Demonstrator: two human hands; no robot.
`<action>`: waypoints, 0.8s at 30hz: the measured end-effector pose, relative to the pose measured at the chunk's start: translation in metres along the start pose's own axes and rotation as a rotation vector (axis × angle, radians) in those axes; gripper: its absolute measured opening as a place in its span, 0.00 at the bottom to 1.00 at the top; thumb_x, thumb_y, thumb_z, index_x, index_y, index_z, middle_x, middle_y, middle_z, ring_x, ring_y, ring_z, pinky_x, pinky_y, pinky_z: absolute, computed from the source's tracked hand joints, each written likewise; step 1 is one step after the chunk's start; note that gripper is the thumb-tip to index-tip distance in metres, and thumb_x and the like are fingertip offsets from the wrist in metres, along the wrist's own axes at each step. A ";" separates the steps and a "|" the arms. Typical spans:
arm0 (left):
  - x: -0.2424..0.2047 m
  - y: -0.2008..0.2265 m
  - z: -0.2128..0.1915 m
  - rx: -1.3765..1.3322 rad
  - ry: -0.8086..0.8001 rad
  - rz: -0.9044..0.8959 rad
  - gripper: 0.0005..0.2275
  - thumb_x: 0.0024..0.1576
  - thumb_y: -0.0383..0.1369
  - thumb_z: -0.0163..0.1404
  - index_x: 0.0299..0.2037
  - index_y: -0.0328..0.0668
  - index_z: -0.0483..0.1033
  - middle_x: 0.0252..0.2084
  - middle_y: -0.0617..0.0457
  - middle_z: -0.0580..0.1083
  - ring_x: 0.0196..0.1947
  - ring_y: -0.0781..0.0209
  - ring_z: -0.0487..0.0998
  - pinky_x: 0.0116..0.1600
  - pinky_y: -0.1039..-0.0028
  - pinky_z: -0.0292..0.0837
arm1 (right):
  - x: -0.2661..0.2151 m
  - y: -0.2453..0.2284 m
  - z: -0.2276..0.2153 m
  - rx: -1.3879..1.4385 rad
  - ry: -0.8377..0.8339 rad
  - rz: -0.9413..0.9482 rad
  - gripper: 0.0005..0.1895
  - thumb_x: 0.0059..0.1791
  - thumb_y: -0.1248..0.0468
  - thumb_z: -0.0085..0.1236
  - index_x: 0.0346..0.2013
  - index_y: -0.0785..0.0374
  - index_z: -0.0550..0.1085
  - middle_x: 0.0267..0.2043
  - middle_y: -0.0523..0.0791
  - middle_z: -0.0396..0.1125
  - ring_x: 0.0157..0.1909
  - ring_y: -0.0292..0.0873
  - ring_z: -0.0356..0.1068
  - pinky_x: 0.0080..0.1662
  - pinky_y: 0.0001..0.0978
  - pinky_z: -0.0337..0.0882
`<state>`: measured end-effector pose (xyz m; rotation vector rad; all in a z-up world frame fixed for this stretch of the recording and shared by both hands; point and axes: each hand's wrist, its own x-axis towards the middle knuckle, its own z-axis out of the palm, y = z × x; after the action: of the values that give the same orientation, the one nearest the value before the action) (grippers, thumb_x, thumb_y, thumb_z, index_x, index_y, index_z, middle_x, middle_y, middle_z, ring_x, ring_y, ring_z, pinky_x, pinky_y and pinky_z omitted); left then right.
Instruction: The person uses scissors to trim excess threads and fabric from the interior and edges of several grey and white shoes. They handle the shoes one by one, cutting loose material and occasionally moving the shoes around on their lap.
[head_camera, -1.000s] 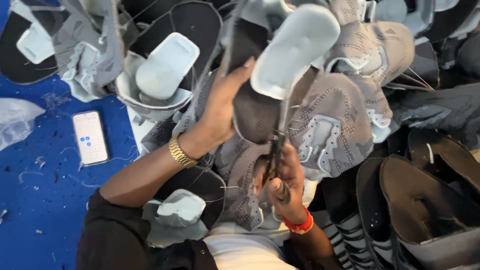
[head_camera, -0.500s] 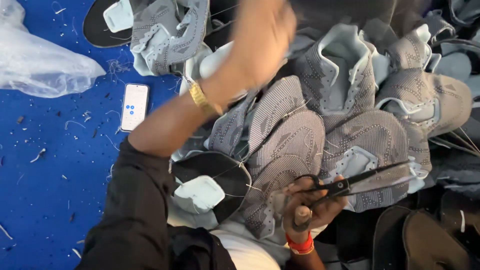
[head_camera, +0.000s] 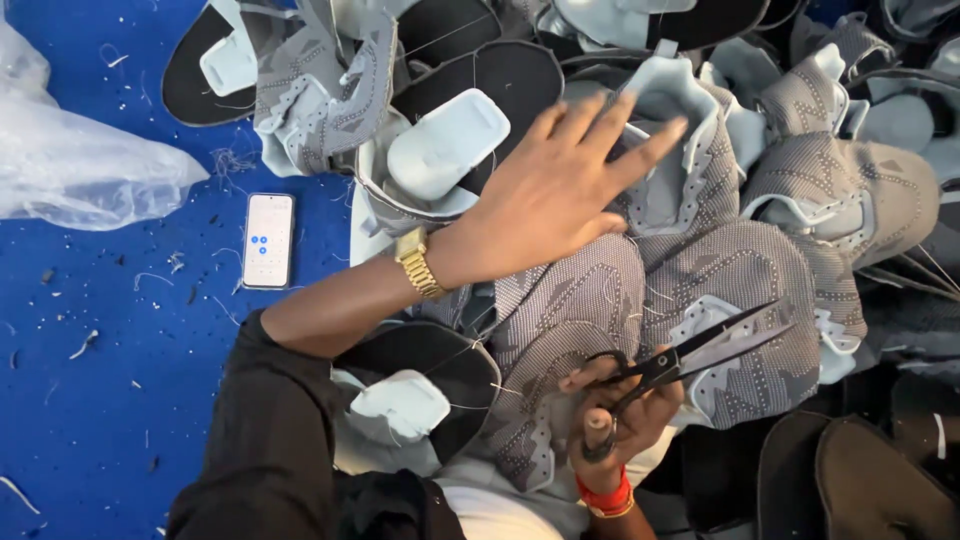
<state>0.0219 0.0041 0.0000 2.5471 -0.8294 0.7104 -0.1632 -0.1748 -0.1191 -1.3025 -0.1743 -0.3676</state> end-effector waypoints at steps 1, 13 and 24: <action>0.007 0.004 -0.013 0.013 -0.204 -0.030 0.41 0.56 0.48 0.59 0.75 0.49 0.49 0.64 0.34 0.65 0.62 0.40 0.69 0.64 0.51 0.64 | 0.000 -0.001 -0.001 -0.013 -0.019 0.011 0.45 0.55 0.45 0.60 0.75 0.61 0.48 0.37 0.52 0.68 0.33 0.42 0.70 0.40 0.31 0.73; -0.014 -0.008 -0.038 -0.921 -0.499 -0.095 0.34 0.56 0.30 0.53 0.74 0.46 0.53 0.64 0.42 0.73 0.60 0.45 0.78 0.66 0.59 0.69 | -0.009 0.001 -0.011 -0.028 0.031 0.031 0.48 0.53 0.44 0.61 0.77 0.60 0.47 0.39 0.52 0.69 0.34 0.40 0.68 0.38 0.28 0.71; 0.032 0.014 -0.039 -0.637 -0.289 0.001 0.31 0.66 0.35 0.56 0.75 0.41 0.52 0.61 0.39 0.73 0.62 0.42 0.75 0.66 0.57 0.69 | -0.006 -0.004 -0.024 0.106 -0.088 0.015 0.47 0.56 0.50 0.62 0.78 0.57 0.42 0.45 0.54 0.66 0.41 0.45 0.69 0.46 0.37 0.75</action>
<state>0.0218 -0.0023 0.0517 2.0794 -0.9590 0.0426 -0.1718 -0.1982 -0.1235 -1.2156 -0.2543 -0.2849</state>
